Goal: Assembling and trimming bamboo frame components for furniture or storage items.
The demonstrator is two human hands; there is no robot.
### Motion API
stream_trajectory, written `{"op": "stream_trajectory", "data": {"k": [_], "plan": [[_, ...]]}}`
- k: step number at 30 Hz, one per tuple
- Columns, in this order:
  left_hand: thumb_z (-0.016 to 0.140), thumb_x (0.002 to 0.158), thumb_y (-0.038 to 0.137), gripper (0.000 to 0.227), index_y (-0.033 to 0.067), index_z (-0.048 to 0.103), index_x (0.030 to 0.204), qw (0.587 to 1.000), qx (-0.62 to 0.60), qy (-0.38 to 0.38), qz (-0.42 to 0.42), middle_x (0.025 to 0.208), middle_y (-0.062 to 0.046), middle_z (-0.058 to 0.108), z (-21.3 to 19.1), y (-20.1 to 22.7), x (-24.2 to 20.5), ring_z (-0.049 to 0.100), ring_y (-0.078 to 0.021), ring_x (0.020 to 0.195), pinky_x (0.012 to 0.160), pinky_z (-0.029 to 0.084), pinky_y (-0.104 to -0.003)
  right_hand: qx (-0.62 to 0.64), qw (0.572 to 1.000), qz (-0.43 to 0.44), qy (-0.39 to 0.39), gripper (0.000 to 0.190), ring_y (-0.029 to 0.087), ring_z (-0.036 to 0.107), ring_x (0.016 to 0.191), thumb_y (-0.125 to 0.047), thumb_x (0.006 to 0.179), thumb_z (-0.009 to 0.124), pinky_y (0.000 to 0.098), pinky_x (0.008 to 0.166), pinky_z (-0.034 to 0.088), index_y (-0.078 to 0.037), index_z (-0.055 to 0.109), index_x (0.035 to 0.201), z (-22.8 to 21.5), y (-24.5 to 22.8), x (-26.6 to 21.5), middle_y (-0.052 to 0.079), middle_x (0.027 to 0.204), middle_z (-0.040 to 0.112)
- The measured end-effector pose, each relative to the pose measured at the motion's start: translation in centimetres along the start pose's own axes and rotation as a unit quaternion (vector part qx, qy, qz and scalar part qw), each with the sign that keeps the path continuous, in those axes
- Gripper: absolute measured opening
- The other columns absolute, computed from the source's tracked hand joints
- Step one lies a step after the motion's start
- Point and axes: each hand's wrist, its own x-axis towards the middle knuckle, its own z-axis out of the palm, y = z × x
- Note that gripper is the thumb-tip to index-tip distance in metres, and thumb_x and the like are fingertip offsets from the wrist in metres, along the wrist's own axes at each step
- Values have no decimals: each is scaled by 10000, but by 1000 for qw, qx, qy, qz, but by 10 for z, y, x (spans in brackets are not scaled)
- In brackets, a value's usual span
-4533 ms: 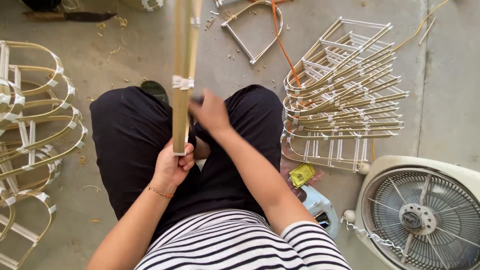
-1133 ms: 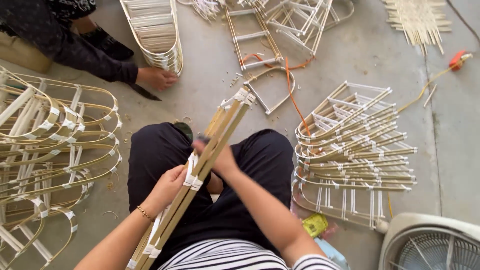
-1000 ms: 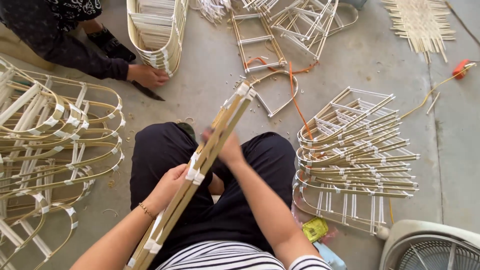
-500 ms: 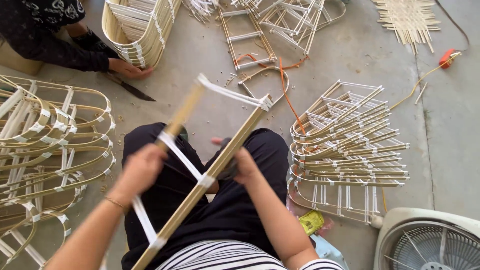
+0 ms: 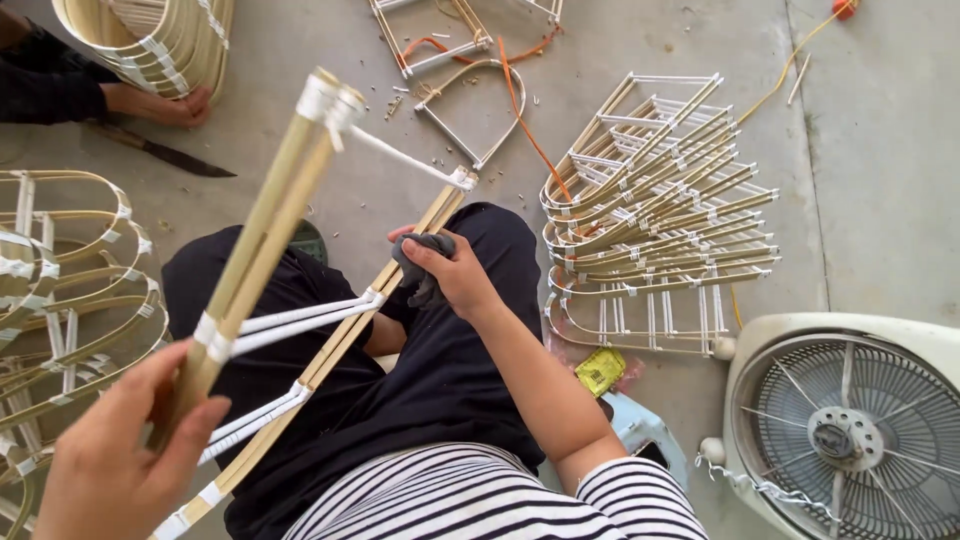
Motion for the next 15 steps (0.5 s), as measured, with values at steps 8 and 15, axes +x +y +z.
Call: {"op": "stream_trajectory", "data": {"k": [8, 15], "plan": [[776, 791, 263, 632, -4, 614, 1340, 998, 15, -46, 51, 1016, -196, 753, 9, -2, -22, 773, -262, 904, 768, 610, -378, -25, 999, -26, -8, 255, 37, 607, 871, -206, 1003, 709, 208, 806, 507, -31, 730, 1188, -4, -5, -16, -30, 941, 682], [766, 805, 330, 635, 28, 632, 1347, 996, 22, -73, 46, 1076, -169, 767, 15, -29, -34, 782, -249, 971, 851, 622, -383, -38, 998, -40, -9, 266, 43, 586, 833, -224, 1004, 714, 215, 769, 495, -32, 723, 1188, -5, -4, -20, -30, 908, 663]]}}
